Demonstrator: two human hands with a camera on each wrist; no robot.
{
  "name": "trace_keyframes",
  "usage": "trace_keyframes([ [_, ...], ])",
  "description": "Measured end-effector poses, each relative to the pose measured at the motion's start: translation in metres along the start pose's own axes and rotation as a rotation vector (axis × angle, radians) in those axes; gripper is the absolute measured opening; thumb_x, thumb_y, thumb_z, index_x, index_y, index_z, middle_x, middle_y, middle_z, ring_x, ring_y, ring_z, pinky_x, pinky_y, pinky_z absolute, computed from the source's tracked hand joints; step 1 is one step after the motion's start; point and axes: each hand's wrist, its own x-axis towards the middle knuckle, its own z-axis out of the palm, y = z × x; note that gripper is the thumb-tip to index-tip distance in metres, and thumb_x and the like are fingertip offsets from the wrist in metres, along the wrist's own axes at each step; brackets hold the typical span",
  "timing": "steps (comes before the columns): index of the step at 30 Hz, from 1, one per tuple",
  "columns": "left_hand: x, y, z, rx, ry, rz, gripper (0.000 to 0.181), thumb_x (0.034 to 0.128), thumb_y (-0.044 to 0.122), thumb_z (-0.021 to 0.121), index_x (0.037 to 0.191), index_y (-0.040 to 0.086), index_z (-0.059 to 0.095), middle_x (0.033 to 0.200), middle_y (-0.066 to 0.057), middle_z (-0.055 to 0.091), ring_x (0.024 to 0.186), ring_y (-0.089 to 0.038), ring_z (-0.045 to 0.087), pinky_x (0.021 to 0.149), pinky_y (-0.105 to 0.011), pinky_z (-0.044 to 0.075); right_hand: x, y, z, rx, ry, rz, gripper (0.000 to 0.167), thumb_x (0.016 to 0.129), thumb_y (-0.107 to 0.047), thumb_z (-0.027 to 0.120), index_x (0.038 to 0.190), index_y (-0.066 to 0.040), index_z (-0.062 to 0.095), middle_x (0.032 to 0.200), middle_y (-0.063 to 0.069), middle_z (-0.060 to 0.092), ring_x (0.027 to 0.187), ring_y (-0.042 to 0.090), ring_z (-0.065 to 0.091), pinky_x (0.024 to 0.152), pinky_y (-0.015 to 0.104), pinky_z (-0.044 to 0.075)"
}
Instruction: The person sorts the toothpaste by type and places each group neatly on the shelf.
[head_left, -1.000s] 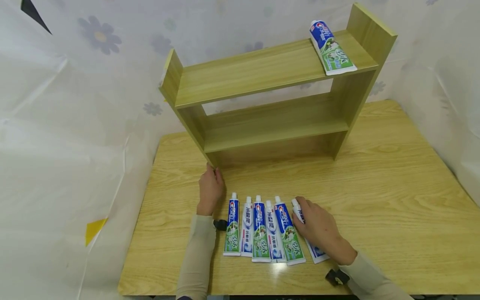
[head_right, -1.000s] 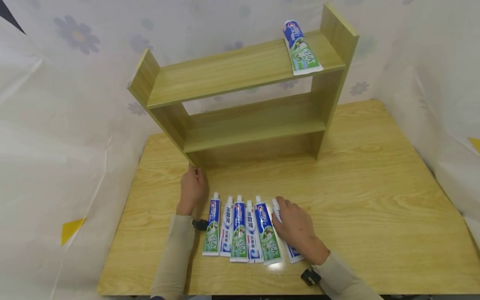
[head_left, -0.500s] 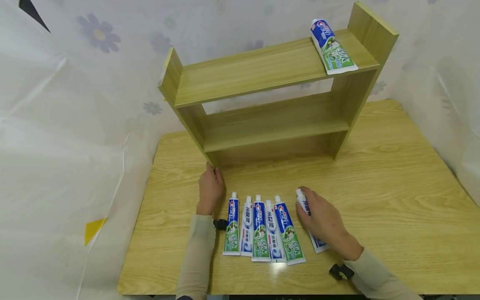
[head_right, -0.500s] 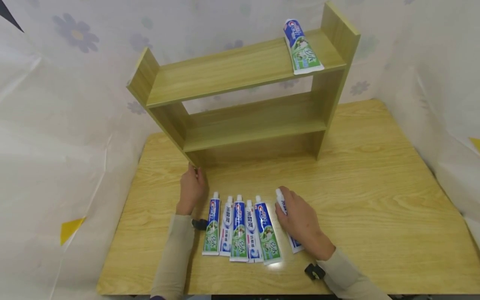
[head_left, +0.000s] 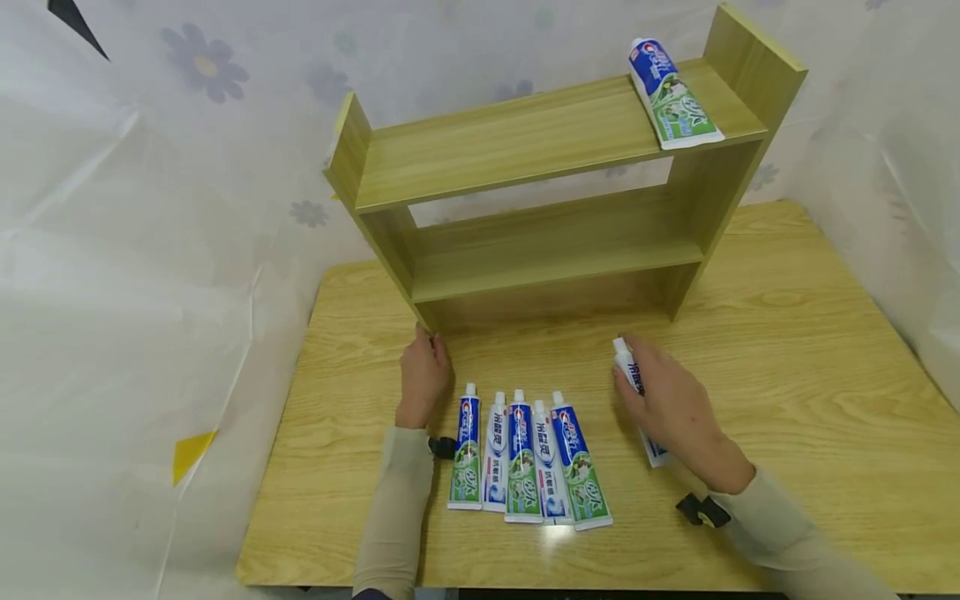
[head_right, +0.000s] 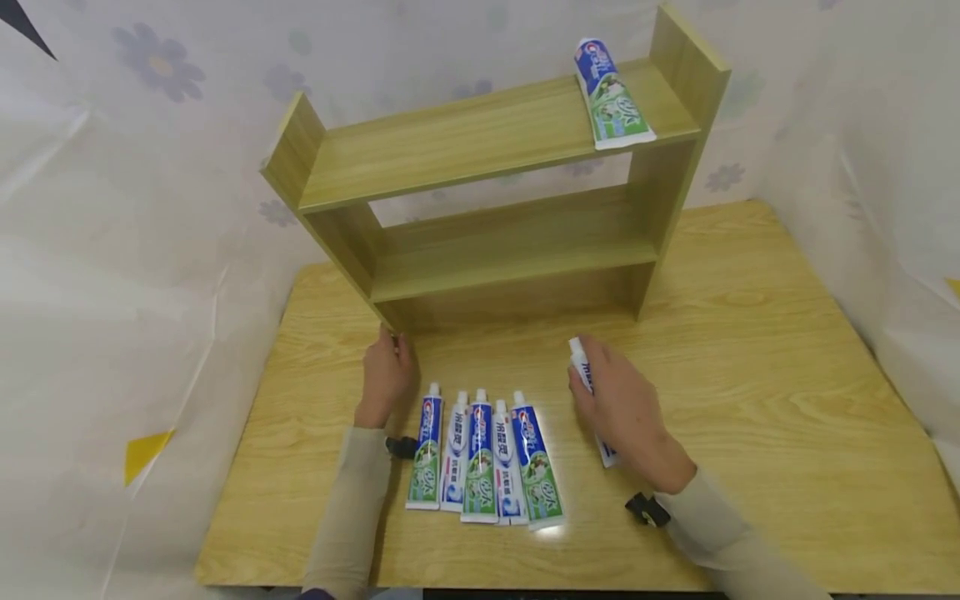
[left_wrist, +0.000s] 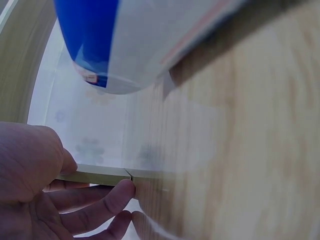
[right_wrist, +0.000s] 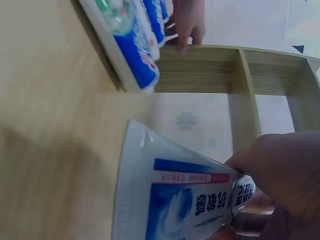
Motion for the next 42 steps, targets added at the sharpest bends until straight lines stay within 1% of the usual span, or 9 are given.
trace_keyframes([
  [2, 0.004, -0.016, 0.011, -0.011, 0.012, 0.011, 0.031, 0.1184, 0.02, 0.041, 0.123, -0.006, 0.056, 0.083, -0.028, 0.07, 0.065, -0.037, 0.069, 0.052, -0.045, 0.052, 0.005, -0.002, -0.009, -0.01, 0.016, -0.009, 0.054, 0.108, -0.019, 0.065, 0.153, 0.007, 0.049, 0.11, 0.028, 0.07, 0.077, 0.03, 0.065, 0.057, 0.041, 0.052],
  [7, 0.006, -0.033, 0.023, -0.017, 0.058, 0.071, 0.034, 0.1185, 0.026, 0.038, 0.119, -0.002, 0.056, 0.078, -0.021, 0.068, 0.06, -0.03, 0.065, 0.048, -0.041, 0.049, 0.013, -0.009, -0.026, -0.031, 0.073, -0.036, 0.056, 0.106, -0.019, 0.067, 0.153, 0.005, 0.049, 0.105, 0.026, 0.069, 0.072, 0.028, 0.062, 0.051, 0.035, 0.047],
  [15, 0.002, -0.019, 0.012, 0.002, 0.081, 0.08, 0.021, 0.1148, 0.014, 0.046, 0.113, -0.004, 0.057, 0.077, -0.022, 0.067, 0.059, -0.033, 0.064, 0.048, -0.05, 0.047, 0.023, -0.015, -0.039, -0.037, 0.122, -0.069, 0.057, 0.106, -0.017, 0.068, 0.154, 0.005, 0.047, 0.102, 0.025, 0.067, 0.068, 0.026, 0.06, 0.048, 0.032, 0.044],
  [24, -0.002, 0.0, 0.0, 0.008, 0.028, 0.03, 0.022, 0.1154, 0.01, 0.046, 0.122, -0.009, 0.056, 0.085, -0.029, 0.07, 0.067, -0.041, 0.069, 0.055, -0.05, 0.054, 0.04, -0.016, -0.057, -0.057, 0.191, -0.131, 0.055, 0.106, -0.016, 0.069, 0.152, 0.006, 0.049, 0.109, 0.029, 0.068, 0.072, 0.033, 0.062, 0.052, 0.043, 0.05],
  [27, 0.0, -0.01, 0.006, -0.007, 0.05, 0.064, 0.024, 0.1155, 0.013, 0.045, 0.122, -0.008, 0.057, 0.082, -0.026, 0.069, 0.063, -0.037, 0.066, 0.051, -0.05, 0.051, 0.046, -0.015, -0.061, -0.071, 0.219, -0.157, 0.055, 0.106, -0.015, 0.069, 0.153, 0.006, 0.049, 0.115, 0.032, 0.069, 0.076, 0.037, 0.064, 0.055, 0.05, 0.054],
  [32, 0.009, -0.046, 0.031, -0.03, 0.07, 0.098, 0.036, 0.1177, 0.027, 0.039, 0.124, -0.003, 0.057, 0.08, -0.021, 0.068, 0.06, -0.028, 0.061, 0.048, -0.043, 0.046, 0.056, -0.013, -0.068, -0.095, 0.254, -0.171, 0.055, 0.107, -0.016, 0.067, 0.155, 0.006, 0.048, 0.127, 0.035, 0.067, 0.088, 0.044, 0.068, 0.062, 0.058, 0.058],
  [36, 0.015, -0.062, 0.043, -0.005, 0.072, 0.104, 0.036, 0.1176, 0.029, 0.039, 0.124, -0.002, 0.056, 0.08, -0.021, 0.068, 0.06, -0.028, 0.06, 0.049, -0.039, 0.045, 0.064, -0.013, -0.072, -0.114, 0.269, -0.173, 0.054, 0.108, -0.017, 0.066, 0.154, 0.006, 0.049, 0.124, 0.034, 0.068, 0.086, 0.044, 0.068, 0.062, 0.058, 0.057],
  [38, 0.011, -0.051, 0.034, -0.005, 0.07, 0.109, 0.035, 0.1175, 0.027, 0.04, 0.127, -0.003, 0.056, 0.084, -0.023, 0.07, 0.062, -0.03, 0.063, 0.051, -0.04, 0.047, 0.068, -0.013, -0.074, -0.122, 0.269, -0.176, 0.054, 0.108, -0.017, 0.066, 0.153, 0.006, 0.049, 0.122, 0.034, 0.068, 0.084, 0.043, 0.067, 0.062, 0.058, 0.057],
  [42, 0.009, -0.048, 0.033, -0.035, 0.07, 0.086, 0.033, 0.117, 0.026, 0.043, 0.129, -0.002, 0.056, 0.085, -0.023, 0.071, 0.063, -0.03, 0.065, 0.052, -0.043, 0.049, 0.075, -0.012, -0.078, -0.133, 0.274, -0.179, 0.049, 0.109, -0.017, 0.065, 0.15, 0.006, 0.05, 0.119, 0.033, 0.068, 0.086, 0.044, 0.068, 0.064, 0.06, 0.058],
])
